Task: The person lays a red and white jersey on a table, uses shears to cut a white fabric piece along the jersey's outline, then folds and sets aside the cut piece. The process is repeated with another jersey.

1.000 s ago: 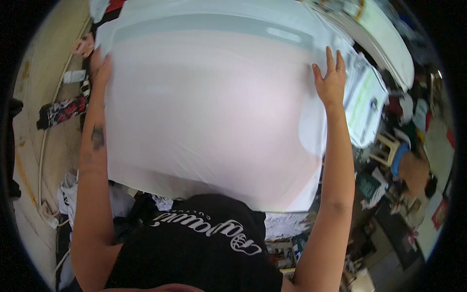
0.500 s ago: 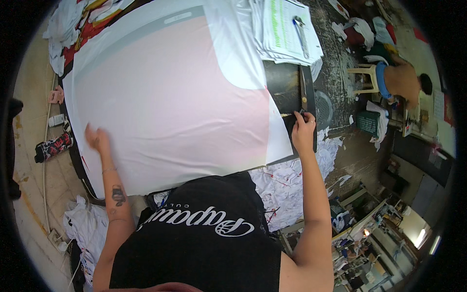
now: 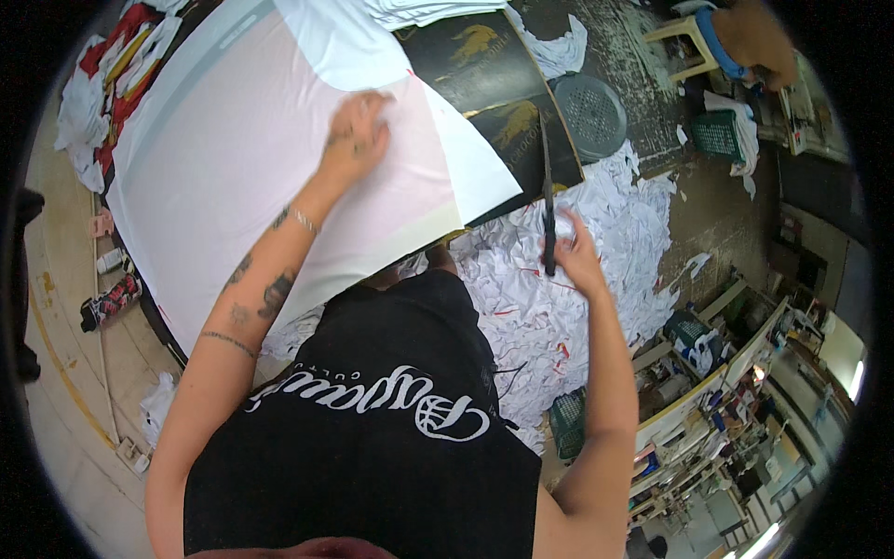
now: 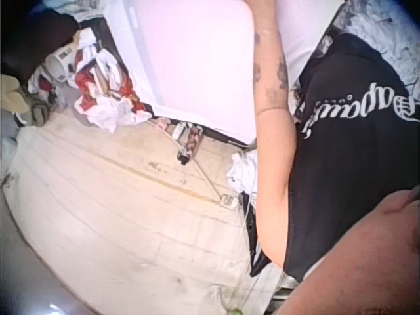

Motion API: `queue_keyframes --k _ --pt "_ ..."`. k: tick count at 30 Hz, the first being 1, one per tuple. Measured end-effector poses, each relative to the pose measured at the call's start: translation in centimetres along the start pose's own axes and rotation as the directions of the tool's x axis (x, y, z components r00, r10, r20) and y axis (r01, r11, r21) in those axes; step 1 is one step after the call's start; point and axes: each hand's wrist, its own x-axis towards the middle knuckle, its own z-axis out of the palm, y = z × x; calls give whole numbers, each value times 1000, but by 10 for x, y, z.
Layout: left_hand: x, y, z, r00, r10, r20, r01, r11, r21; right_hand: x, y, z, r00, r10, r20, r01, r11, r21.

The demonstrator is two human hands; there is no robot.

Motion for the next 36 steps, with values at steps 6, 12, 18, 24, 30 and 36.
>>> queue_keyframes --k 6,12,18,24,30,36 --pt "-97 46 26 849 438 296 -376 894 -245 -144 55 27 940 175 294 -234 956 176" --pt "-102 48 32 918 354 180 -294 911 -290 -164 82 81 890 287 355 -322 946 43" --pt "-98 54 25 946 232 228 -162 944 -288 -194 74 103 875 369 315 -398 917 33" --pt "-96 45 28 875 392 283 -305 902 -305 -117 58 131 974 98 203 -106 994 30" --pt "-22 -57 -11 994 111 -5 -110 991 77 -97 42 147 964 253 84 -260 960 100" --pt "-1 -156 -18 992 -114 -59 129 870 476 -67 12 157 995 100 -24 -100 995 7"
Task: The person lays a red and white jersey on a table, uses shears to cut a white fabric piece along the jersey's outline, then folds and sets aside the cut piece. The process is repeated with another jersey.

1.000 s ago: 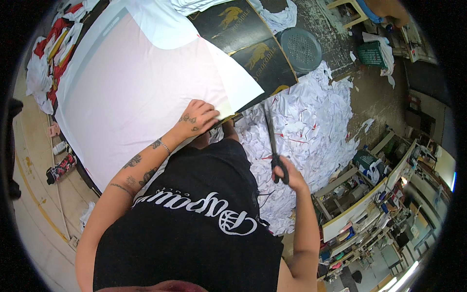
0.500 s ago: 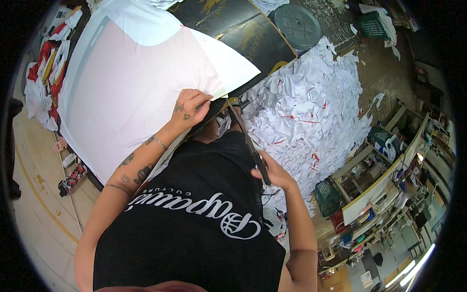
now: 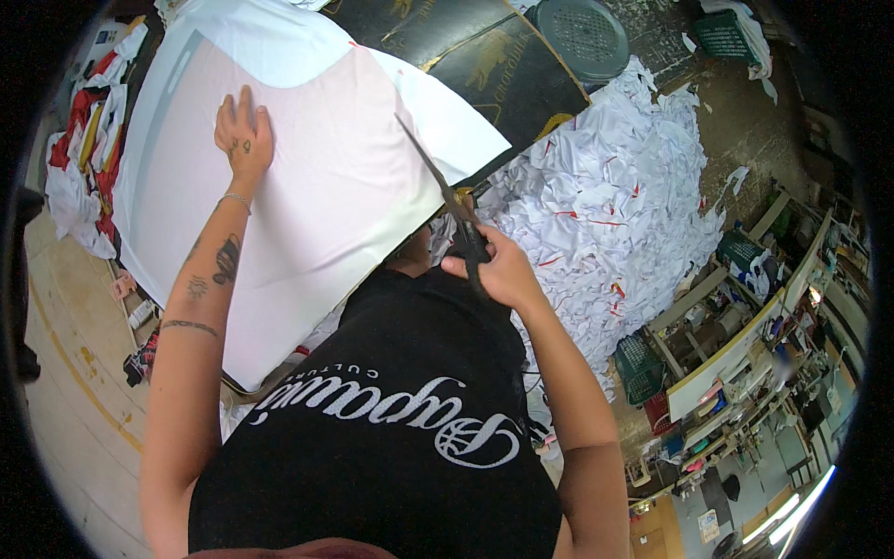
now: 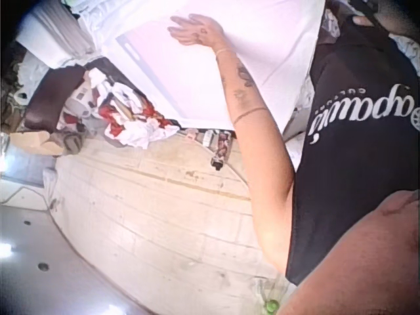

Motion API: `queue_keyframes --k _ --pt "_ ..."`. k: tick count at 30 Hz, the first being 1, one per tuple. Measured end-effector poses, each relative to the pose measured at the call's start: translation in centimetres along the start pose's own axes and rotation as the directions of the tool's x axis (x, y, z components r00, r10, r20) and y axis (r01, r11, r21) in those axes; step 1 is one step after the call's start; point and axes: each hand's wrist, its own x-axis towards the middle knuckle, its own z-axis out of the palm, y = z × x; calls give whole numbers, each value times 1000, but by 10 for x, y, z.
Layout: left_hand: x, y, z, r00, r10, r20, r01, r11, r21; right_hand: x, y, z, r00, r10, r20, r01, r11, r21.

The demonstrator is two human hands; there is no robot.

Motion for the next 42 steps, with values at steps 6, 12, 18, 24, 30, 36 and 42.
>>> queue_keyframes --k 6,12,18,24,30,36,42 --pt "-4 -3 7 996 -86 24 88 992 -94 20 -19 15 995 61 -77 -72 986 -150" --pt "-1 -3 3 994 -102 47 105 991 -81 42 -49 19 988 140 -64 -150 970 -189" --pt "0 -3 2 990 -110 88 118 989 -92 50 -74 28 998 -35 -54 25 985 -174" --pt "2 -4 -1 991 -106 83 114 989 -94 48 -72 25 952 276 -133 -302 920 -249" --pt "2 -4 0 989 -114 92 125 984 -123 43 -77 27 985 -30 -172 -27 946 -324" --pt "2 -5 -1 990 -114 81 124 984 -125 79 -99 41 995 -32 -90 13 980 -199" --pt "2 -3 -1 992 -112 62 119 985 -121 89 -109 36 983 134 -128 -168 938 -305"
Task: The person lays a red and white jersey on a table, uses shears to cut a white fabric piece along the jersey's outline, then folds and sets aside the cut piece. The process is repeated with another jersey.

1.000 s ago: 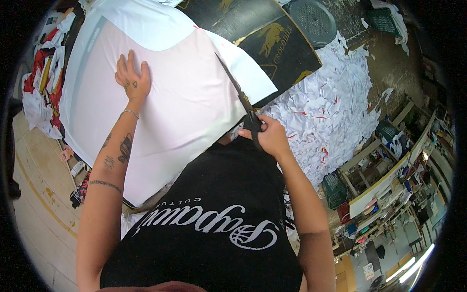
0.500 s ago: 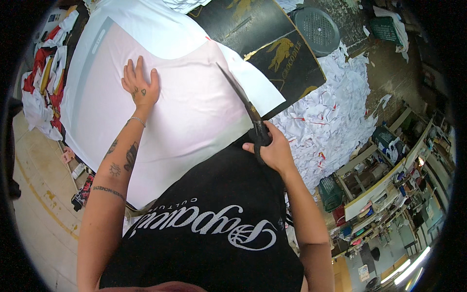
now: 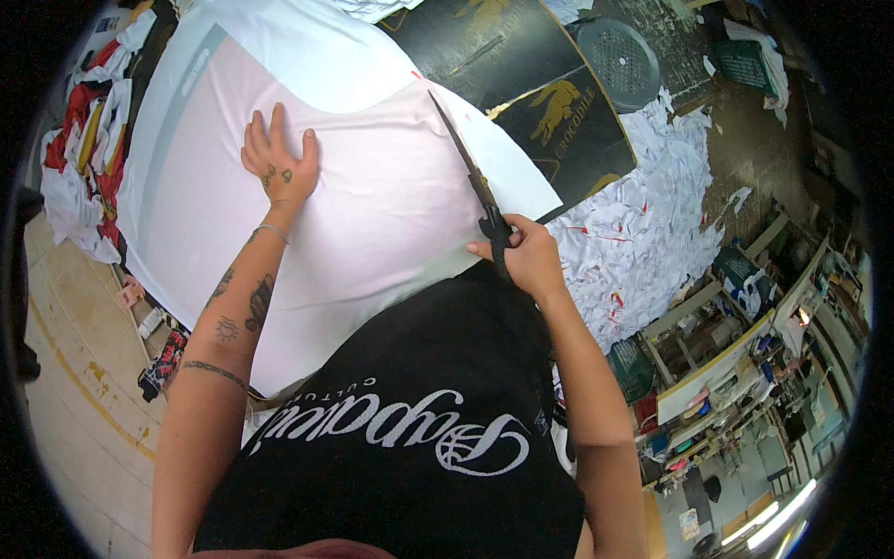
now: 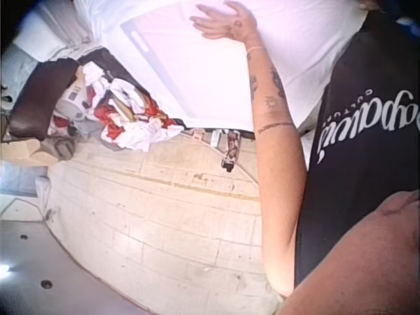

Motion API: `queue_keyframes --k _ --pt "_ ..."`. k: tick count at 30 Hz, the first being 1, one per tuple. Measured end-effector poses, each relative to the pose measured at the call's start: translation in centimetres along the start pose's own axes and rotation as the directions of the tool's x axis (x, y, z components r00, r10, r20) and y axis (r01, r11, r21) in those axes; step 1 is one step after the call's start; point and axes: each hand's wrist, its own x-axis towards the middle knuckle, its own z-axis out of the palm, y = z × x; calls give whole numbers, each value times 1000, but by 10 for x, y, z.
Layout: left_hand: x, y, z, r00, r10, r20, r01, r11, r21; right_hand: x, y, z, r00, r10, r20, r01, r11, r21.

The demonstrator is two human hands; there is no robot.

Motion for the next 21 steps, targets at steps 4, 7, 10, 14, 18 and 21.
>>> queue_keyframes --k 4,7,10,14,18,21 --pt "1 0 -2 1000 8 4 -8 1000 8 7 -5 2 995 -82 -50 85 995 51" --pt "2 -2 -5 1000 -3 21 3 1000 -8 25 -6 3 998 -56 -28 56 998 1" --pt "1 0 -6 1000 4 9 -4 1000 -5 37 -2 -13 998 -20 60 21 1000 -10" --pt "3 2 -8 1000 -17 5 18 995 -97 29 -3 -72 976 -152 158 149 988 32" --pt "18 -30 -25 993 -36 108 63 964 -259 48 -43 -158 937 -93 337 221 904 -366" --pt "33 -89 -50 992 -103 -71 78 955 -286 103 -87 -182 821 -154 550 413 826 -384"
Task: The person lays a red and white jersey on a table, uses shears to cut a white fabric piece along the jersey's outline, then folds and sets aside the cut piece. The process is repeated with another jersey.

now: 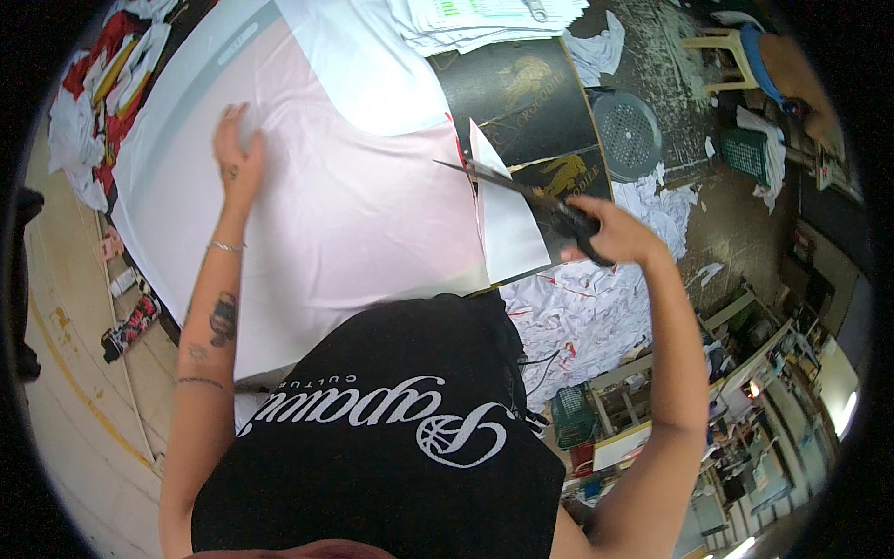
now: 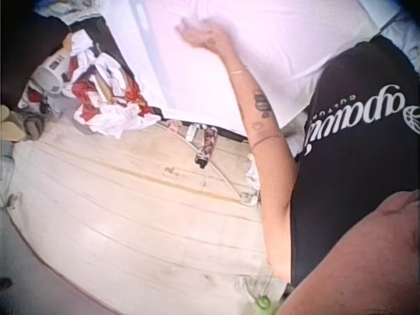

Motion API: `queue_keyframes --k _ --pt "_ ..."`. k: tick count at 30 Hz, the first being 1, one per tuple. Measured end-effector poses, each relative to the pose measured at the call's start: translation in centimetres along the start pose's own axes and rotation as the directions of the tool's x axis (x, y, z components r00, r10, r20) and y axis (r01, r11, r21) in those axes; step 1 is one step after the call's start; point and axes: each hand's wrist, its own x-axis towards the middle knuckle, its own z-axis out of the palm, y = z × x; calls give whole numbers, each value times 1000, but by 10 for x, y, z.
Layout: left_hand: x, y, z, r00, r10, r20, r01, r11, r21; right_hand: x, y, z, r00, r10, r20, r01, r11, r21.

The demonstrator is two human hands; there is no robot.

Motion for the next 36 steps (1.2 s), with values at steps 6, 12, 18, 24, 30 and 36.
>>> queue_keyframes --k 6,12,18,24,30,36 --pt "-4 -79 -11 935 -254 -246 340 837 429 82 -35 -57 991 -91 98 117 940 -319" --pt "-14 -101 -4 912 -262 -316 365 870 332 90 -69 -47 997 34 76 1 909 -417" --pt "-12 -91 -9 905 -301 -301 395 858 329 95 -83 -5 971 233 50 -215 947 -239" --pt "-13 -94 -8 890 -325 -319 419 858 296 94 -109 62 989 146 -9 -146 989 19" --pt "-16 -89 -6 893 -346 -288 433 836 337 110 -156 122 975 23 -219 11 988 153" --pt "15 -124 -42 780 -598 -182 614 789 37 138 -176 144 955 289 -68 -272 943 191"
